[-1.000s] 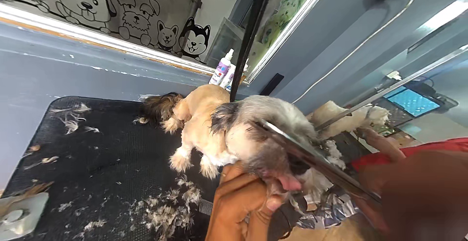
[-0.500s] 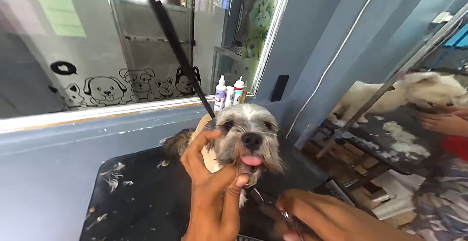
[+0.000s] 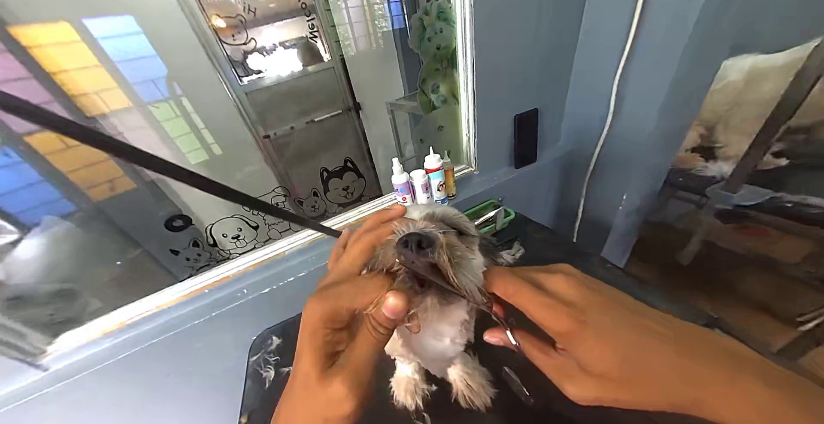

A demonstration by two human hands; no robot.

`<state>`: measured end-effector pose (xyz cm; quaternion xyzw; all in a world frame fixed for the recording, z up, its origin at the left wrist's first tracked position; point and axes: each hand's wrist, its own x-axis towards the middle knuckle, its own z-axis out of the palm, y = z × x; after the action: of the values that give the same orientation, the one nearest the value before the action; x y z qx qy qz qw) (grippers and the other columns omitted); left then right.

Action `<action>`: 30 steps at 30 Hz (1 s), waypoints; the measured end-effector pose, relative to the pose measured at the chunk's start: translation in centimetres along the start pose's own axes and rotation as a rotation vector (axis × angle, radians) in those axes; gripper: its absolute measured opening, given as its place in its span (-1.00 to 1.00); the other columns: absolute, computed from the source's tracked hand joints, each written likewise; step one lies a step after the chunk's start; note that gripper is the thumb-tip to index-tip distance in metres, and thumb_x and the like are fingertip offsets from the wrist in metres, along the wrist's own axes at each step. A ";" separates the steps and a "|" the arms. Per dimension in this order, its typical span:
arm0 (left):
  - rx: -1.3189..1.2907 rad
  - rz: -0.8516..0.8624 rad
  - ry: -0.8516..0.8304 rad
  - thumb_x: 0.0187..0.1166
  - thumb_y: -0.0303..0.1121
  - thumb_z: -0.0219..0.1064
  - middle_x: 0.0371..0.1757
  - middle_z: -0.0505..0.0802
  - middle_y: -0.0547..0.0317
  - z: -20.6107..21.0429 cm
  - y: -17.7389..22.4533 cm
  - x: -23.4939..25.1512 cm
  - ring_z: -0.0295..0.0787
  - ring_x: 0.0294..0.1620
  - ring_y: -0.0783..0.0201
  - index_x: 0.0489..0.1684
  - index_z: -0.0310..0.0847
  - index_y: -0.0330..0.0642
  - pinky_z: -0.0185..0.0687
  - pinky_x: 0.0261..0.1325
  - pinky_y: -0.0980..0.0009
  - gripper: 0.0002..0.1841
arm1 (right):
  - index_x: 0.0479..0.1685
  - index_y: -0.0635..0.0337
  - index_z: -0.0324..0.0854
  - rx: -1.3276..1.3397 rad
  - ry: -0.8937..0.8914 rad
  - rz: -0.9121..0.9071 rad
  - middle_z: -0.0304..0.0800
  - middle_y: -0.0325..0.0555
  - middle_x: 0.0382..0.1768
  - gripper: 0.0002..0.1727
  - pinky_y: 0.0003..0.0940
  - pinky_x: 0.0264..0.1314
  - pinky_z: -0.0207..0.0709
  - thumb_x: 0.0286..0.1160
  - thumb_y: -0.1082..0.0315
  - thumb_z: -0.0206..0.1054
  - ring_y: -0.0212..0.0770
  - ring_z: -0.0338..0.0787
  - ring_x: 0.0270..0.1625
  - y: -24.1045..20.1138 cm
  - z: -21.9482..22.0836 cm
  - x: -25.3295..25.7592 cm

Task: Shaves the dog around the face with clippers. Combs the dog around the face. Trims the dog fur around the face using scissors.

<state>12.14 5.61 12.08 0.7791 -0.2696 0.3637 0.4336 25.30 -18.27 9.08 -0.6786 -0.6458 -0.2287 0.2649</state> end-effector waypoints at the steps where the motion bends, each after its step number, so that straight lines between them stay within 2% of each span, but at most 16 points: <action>1: 0.002 0.000 -0.001 0.79 -0.01 0.13 0.48 0.74 0.08 0.1 0.1 0.3 0.49 0.64 -0.04 -0.41 0.76 0.04 0.37 0.68 -0.05 -0.59 | -0.10 -0.03 0.53 -0.009 0.034 0.018 0.57 -0.43 -0.42 -0.80 -0.57 -0.47 0.55 0.52 0.09 0.22 -0.52 0.62 -0.41 0.1 -0.1 -0.1; 3: 0.011 0.003 -0.008 0.80 -0.02 0.14 0.45 0.77 0.13 0.2 0.3 0.9 0.55 0.60 0.00 -0.39 0.76 0.05 0.26 0.73 -0.17 -0.61 | -0.06 -0.06 0.54 0.013 0.106 0.083 0.59 -0.49 -0.41 -0.79 -0.63 -0.44 0.55 0.54 0.07 0.22 -0.60 0.61 -0.40 0.1 -0.3 -0.4; 5: 0.000 -0.007 -0.023 0.80 -0.02 0.13 0.47 0.75 0.20 0.4 0.5 1.5 0.54 0.61 0.07 -0.35 0.77 0.05 0.20 0.77 -0.14 -0.62 | -0.04 -0.04 0.54 0.080 0.158 0.118 0.61 -0.49 -0.39 -0.77 -0.66 -0.38 0.61 0.54 0.06 0.24 -0.63 0.64 -0.36 0.0 -0.7 -0.7; 6: -0.006 -0.012 -0.030 0.80 -0.03 0.12 0.48 0.74 0.21 0.5 0.6 1.8 0.56 0.58 0.10 -0.36 0.76 0.04 0.30 0.72 -0.05 -0.62 | -0.02 -0.01 0.54 0.110 0.160 0.106 0.64 -0.45 -0.37 -0.76 -0.64 -0.36 0.63 0.55 0.06 0.24 -0.61 0.67 -0.34 -0.2 -1.0 -0.9; 9: -0.059 -0.028 -0.034 0.80 -0.07 0.14 0.46 0.71 0.12 1.1 0.5 2.6 0.69 0.36 0.20 -0.34 0.76 -0.01 0.71 0.30 0.31 -0.64 | 0.08 0.11 0.55 0.175 0.065 0.023 0.69 -0.21 -0.33 -0.71 -0.43 -0.38 0.65 0.66 0.10 0.24 -0.35 0.73 -0.33 -1.5 -1.5 -1.1; 11: -0.101 -0.041 -0.061 0.79 -0.17 0.14 0.50 0.68 0.03 1.3 0.5 2.9 0.64 0.45 0.09 -0.29 0.77 -0.07 0.68 0.40 0.21 -0.68 | 0.08 0.12 0.55 0.108 0.041 0.005 0.65 -0.18 -0.38 -0.73 -0.36 -0.50 0.58 0.60 0.16 0.25 -0.27 0.70 -0.41 -1.8 -1.2 -1.0; 14: -0.083 -0.033 -0.076 0.82 -0.14 0.12 0.47 0.69 0.06 1.8 0.3 3.4 0.69 0.36 0.19 -0.33 0.76 -0.07 0.72 0.26 0.34 -0.64 | -0.08 -0.03 0.56 -0.008 0.126 0.074 0.56 -0.41 -0.48 -0.79 -0.50 -0.60 0.47 0.46 0.10 0.23 -0.47 0.58 -0.51 -0.6 -0.4 -0.9; 17: -0.075 -0.039 -0.074 0.82 -0.14 0.11 0.44 0.70 0.07 2.0 0.2 3.8 0.67 0.39 0.17 -0.36 0.74 -0.08 0.71 0.29 0.32 -0.63 | -0.03 -0.08 0.57 0.044 0.244 0.219 0.61 -0.54 -0.41 -0.78 -0.59 -0.45 0.61 0.47 0.09 0.28 -0.61 0.65 -0.40 0.9 -1.1 -0.7; 20: -0.066 -0.045 -0.076 0.82 -0.16 0.11 0.47 0.69 0.04 2.0 0.1 4.0 0.64 0.43 0.13 -0.36 0.75 -0.10 0.68 0.35 0.29 -0.62 | 0.23 -0.04 0.67 0.356 0.383 0.366 0.82 -0.45 -0.17 -0.59 -0.54 -0.19 0.81 0.35 0.40 0.35 -0.48 0.82 -0.20 1.8 -2.2 -0.6; 21: -0.056 -0.045 -0.069 0.82 -0.16 0.11 0.47 0.69 0.05 2.0 0.0 4.1 0.64 0.42 0.15 -0.35 0.75 -0.10 0.68 0.34 0.32 -0.62 | 0.14 -0.04 0.77 0.475 0.443 0.403 0.88 -0.40 -0.16 -0.60 -0.51 -0.15 0.84 0.28 0.48 0.38 -0.42 0.86 -0.20 2.2 -2.3 -0.7; 22: -0.050 -0.045 -0.058 0.82 -0.17 0.11 0.46 0.69 0.05 2.0 -0.1 4.2 0.66 0.39 0.17 -0.34 0.76 -0.10 0.70 0.30 0.35 -0.63 | -0.10 -0.02 0.85 0.579 0.507 0.411 0.91 -0.35 -0.24 -0.70 -0.46 -0.10 0.83 0.21 0.52 0.42 -0.37 0.87 -0.24 2.9 -2.1 -1.0; 24: -0.051 -0.054 -0.043 0.82 -0.17 0.12 0.46 0.69 0.06 2.0 -0.2 4.3 0.69 0.34 0.19 -0.33 0.77 -0.09 0.72 0.23 0.38 -0.64 | -0.52 0.05 0.74 0.776 0.555 0.354 0.83 -0.26 -0.41 -0.89 -0.25 0.24 0.77 0.24 0.47 0.49 -0.26 0.87 -0.18 4.8 -0.9 -2.1; 26: -0.052 -0.065 -0.032 0.80 -0.16 0.14 0.45 0.70 0.09 2.0 -0.3 4.4 0.72 0.27 0.23 -0.34 0.78 -0.06 0.74 0.15 0.40 -0.65 | -0.54 -0.03 0.67 0.751 0.447 0.435 0.73 -0.33 -0.44 -0.92 -0.45 -0.13 0.70 0.13 0.40 0.43 -0.38 0.76 -0.27 5.9 1.2 -4.1; 27: -0.056 -0.073 -0.035 0.80 -0.16 0.14 0.45 0.70 0.09 2.0 -0.2 4.4 0.71 0.29 0.21 -0.32 0.79 -0.06 0.74 0.18 0.39 -0.65 | -0.40 -0.10 0.66 0.636 0.303 0.498 0.68 -0.41 -0.40 -0.86 -0.51 -0.33 0.60 0.01 0.33 0.40 -0.46 0.68 -0.33 5.6 2.4 -5.6; 28: -0.065 -0.077 -0.040 0.80 -0.17 0.14 0.46 0.70 0.07 2.0 -0.2 4.4 0.70 0.32 0.19 -0.30 0.79 -0.07 0.74 0.20 0.36 -0.66 | -0.22 -0.03 0.68 0.577 0.138 0.508 0.64 -0.31 -0.37 -0.75 -0.36 -0.37 0.57 0.03 0.32 0.43 -0.36 0.66 -0.34 4.6 3.6 -7.1; 30: -0.066 -0.075 -0.056 0.80 -0.18 0.14 0.45 0.69 0.07 2.0 -0.1 4.5 0.68 0.33 0.17 -0.29 0.79 -0.08 0.74 0.20 0.35 -0.66 | -0.03 0.25 0.72 0.537 -0.178 0.491 0.74 0.11 -0.33 -0.66 0.11 -0.26 0.68 0.29 0.25 0.57 0.08 0.78 -0.28 0.6 5.8 -10.0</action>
<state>15.51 3.44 14.93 0.7839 -0.2642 0.3159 0.4647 25.15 -22.08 -1.87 -0.7370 -0.5212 0.0790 0.4230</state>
